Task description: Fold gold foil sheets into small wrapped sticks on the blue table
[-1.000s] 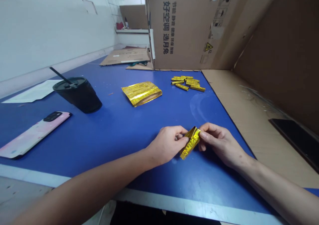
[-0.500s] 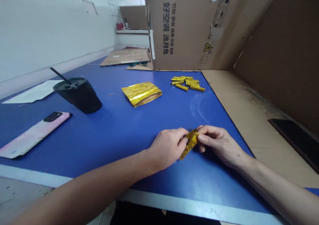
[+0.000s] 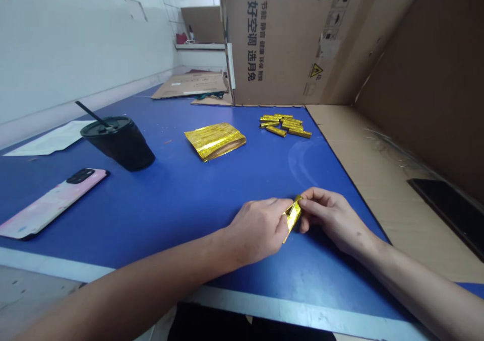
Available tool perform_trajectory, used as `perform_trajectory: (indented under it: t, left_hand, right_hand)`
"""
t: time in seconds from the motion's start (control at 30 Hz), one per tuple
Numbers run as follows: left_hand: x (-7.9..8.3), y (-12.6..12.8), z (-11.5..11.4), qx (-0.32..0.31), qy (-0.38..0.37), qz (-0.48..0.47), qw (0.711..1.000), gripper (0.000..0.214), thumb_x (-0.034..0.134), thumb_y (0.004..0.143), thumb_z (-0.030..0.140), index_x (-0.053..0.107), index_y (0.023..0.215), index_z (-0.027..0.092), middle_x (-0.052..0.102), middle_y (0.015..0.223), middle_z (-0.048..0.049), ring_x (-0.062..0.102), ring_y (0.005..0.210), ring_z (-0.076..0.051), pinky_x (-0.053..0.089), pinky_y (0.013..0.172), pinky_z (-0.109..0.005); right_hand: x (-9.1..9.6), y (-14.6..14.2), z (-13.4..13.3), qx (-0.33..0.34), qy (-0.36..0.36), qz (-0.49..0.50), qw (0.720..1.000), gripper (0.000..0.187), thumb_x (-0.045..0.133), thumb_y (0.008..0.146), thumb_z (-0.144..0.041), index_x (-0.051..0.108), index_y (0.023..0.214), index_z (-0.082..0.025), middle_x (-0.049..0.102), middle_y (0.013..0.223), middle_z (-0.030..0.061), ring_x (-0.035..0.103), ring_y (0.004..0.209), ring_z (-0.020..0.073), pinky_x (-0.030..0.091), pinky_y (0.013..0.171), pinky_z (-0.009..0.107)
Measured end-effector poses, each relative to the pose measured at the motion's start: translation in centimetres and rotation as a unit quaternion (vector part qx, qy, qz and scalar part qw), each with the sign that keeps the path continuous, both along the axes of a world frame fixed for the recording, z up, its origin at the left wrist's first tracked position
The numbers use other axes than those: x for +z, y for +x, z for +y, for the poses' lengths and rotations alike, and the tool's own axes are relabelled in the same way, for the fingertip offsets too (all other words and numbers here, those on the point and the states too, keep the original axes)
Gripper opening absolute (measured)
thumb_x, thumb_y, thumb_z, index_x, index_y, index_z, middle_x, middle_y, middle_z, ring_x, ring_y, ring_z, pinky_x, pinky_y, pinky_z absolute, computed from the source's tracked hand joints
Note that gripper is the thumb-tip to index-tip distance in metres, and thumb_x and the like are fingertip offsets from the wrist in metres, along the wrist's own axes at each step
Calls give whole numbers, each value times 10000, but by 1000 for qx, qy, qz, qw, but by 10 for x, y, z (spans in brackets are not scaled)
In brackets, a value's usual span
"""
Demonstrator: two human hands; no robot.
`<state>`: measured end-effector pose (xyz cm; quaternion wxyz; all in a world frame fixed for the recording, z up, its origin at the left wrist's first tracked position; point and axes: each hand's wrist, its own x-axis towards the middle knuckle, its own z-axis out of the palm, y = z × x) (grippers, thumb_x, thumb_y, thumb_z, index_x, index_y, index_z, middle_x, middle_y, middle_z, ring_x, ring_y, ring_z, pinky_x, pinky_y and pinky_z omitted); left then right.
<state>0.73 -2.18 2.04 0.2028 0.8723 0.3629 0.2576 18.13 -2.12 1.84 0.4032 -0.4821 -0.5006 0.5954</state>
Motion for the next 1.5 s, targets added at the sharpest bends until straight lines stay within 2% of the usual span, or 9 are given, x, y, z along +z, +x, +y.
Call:
perform_trajectory:
  t: [0.2,0.3,0.43,0.7,0.93,1.17,1.4,1.5]
  left_hand:
    - [2,-2,0,-10,-35,-19,999,421,408,752,103,477,1161,175,604,1041,-59,568,946,-182,435,855,-305]
    - [2,-2,0,-18,-40,-31,999,443,394,743,72,474,1164,184,598,1054,-50,568,940,-168,437,851,-287]
    - [2,-2,0,-38,-33,-40,998,429,373,756,60,483,1149,194,601,1051,-36,571,938,-152,437,847,-262]
    - [0,-1,-3,-35,-15,-5,999,521,389,743,69,383,1258,148,551,1151,-81,529,1039,-191,416,912,-323]
    - [1,-1,-3,-72,12,-19,997,396,379,752,55,522,1106,161,560,1110,-71,511,1050,-170,422,907,-297]
    - [2,-1,-4,-73,11,-18,997,400,377,758,65,518,1113,185,563,1086,-60,526,1021,-167,442,882,-299]
    - [1,-1,-3,-83,14,-28,996,356,375,750,50,550,1042,154,563,1075,-73,514,1032,-160,423,901,-283]
    - [1,-1,-3,-86,7,-26,996,353,376,752,49,550,1040,154,561,1078,-71,512,1031,-159,417,906,-285]
  right_hand:
    - [0,1,3,-47,-44,72,995,192,651,677,-293,519,713,-158,625,511,8,583,430,117,472,477,240]
    - [1,2,3,-67,-56,89,992,180,654,677,-272,520,710,-156,635,533,20,592,438,117,479,473,231]
    - [1,1,3,-79,-62,97,990,170,653,676,-251,515,715,-159,639,548,18,594,438,112,481,466,220]
    - [0,1,5,-110,-43,77,990,255,671,634,-229,492,808,-175,647,582,-4,602,423,121,496,438,222]
    - [-1,3,5,-104,-45,78,991,238,653,655,-209,516,844,-165,656,600,9,603,424,115,506,446,218]
    - [0,3,5,-101,-60,91,989,189,633,679,-203,555,845,-154,655,602,21,601,428,117,507,446,227]
    - [3,2,1,-24,-65,113,991,359,669,676,-206,492,986,-163,651,682,13,617,482,120,520,499,239]
    - [2,2,0,-4,-70,117,991,353,671,678,-200,495,982,-164,648,685,8,621,495,118,518,508,234]
